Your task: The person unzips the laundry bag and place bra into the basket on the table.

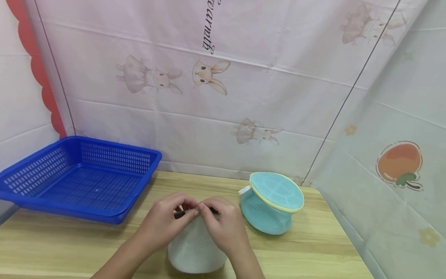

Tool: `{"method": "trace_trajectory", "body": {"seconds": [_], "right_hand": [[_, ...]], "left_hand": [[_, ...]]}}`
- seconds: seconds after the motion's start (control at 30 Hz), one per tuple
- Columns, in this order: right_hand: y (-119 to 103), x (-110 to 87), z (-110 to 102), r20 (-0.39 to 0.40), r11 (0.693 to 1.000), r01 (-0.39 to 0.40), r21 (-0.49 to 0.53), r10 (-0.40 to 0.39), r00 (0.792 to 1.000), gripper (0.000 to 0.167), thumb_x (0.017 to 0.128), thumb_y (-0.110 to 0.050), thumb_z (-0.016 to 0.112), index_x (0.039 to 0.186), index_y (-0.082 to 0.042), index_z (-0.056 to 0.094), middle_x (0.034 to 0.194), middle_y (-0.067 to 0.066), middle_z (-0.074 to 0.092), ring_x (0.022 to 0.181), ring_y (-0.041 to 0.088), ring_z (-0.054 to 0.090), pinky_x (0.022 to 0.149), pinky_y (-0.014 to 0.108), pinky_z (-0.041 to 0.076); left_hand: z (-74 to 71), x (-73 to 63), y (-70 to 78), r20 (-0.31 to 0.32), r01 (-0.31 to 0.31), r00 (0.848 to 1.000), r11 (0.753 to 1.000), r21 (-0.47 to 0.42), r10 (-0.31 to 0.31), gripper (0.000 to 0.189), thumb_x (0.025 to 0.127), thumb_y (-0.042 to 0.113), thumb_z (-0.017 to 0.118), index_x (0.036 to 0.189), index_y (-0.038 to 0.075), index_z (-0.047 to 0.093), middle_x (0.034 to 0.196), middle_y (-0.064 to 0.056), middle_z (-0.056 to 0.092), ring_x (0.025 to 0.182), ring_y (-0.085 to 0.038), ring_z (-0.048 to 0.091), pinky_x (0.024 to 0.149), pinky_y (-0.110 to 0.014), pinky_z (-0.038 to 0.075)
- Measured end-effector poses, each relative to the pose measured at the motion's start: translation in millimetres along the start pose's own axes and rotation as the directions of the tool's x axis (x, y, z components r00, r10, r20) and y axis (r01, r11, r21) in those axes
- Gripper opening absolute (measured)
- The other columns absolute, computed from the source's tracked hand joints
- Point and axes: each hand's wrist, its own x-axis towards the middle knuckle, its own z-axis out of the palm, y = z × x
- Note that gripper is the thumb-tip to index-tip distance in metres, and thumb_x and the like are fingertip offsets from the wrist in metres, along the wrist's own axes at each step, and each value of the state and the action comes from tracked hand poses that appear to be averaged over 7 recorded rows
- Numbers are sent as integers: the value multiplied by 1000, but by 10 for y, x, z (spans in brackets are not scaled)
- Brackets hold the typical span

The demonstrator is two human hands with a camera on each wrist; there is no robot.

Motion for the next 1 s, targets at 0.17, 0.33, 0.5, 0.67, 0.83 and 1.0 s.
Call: {"method": "trace_trajectory", "body": {"seconds": [0.17, 0.33, 0.5, 0.67, 0.83, 1.0], "right_hand": [[21, -2, 14, -59, 998, 28, -60, -32, 998, 5, 88, -11, 73, 84, -14, 75, 84, -8, 73, 80, 5, 68, 72, 18, 54], [13, 1, 23, -46, 997, 55, -48, -58, 997, 1, 86, -13, 76, 86, -14, 76, 87, -7, 73, 85, 8, 70, 77, 19, 55], [14, 2, 26, -51, 995, 61, -74, -65, 997, 3, 84, -10, 76, 86, -12, 76, 88, -5, 74, 85, 9, 71, 78, 20, 56], [37, 2, 33, -68, 993, 64, -104, -71, 995, 3, 85, -9, 74, 83, -11, 76, 86, -4, 74, 83, 9, 71, 76, 20, 56], [51, -2, 30, -91, 990, 51, -130, -63, 994, 6, 82, -6, 75, 82, -12, 76, 84, -4, 75, 80, 5, 70, 71, 18, 56], [48, 0, 19, -107, 989, 50, -141, -66, 992, 8, 80, -4, 75, 80, -12, 76, 83, -3, 75, 79, 5, 70, 70, 19, 56]], "left_hand": [[26, -4, 23, 35, 54, 998, 999, 2, -54, 11, 82, 16, 80, 90, 21, 74, 79, 16, 60, 72, -1, 54, 62, -18, 49], [44, -12, 2, -17, 19, 1000, 999, 34, -18, 7, 82, 15, 80, 84, 20, 75, 75, 17, 59, 69, 0, 54, 60, -17, 47], [38, -20, -8, -25, 8, 1000, 999, 31, -7, 8, 81, 14, 80, 85, 20, 76, 75, 17, 60, 66, 0, 52, 58, -17, 45], [18, -27, -6, 17, 22, 1000, 998, 57, -23, 12, 82, 14, 79, 90, 22, 76, 81, 17, 62, 68, 1, 52, 60, -18, 46], [9, -31, -16, 57, 2, 998, 996, 95, -7, 19, 83, 10, 77, 98, 22, 77, 88, 14, 64, 75, 1, 54, 65, -20, 48], [-9, -22, -42, 56, -37, 998, 993, 115, 31, 23, 85, 7, 75, 101, 23, 78, 87, 14, 63, 77, -1, 53, 65, -20, 48]]}}
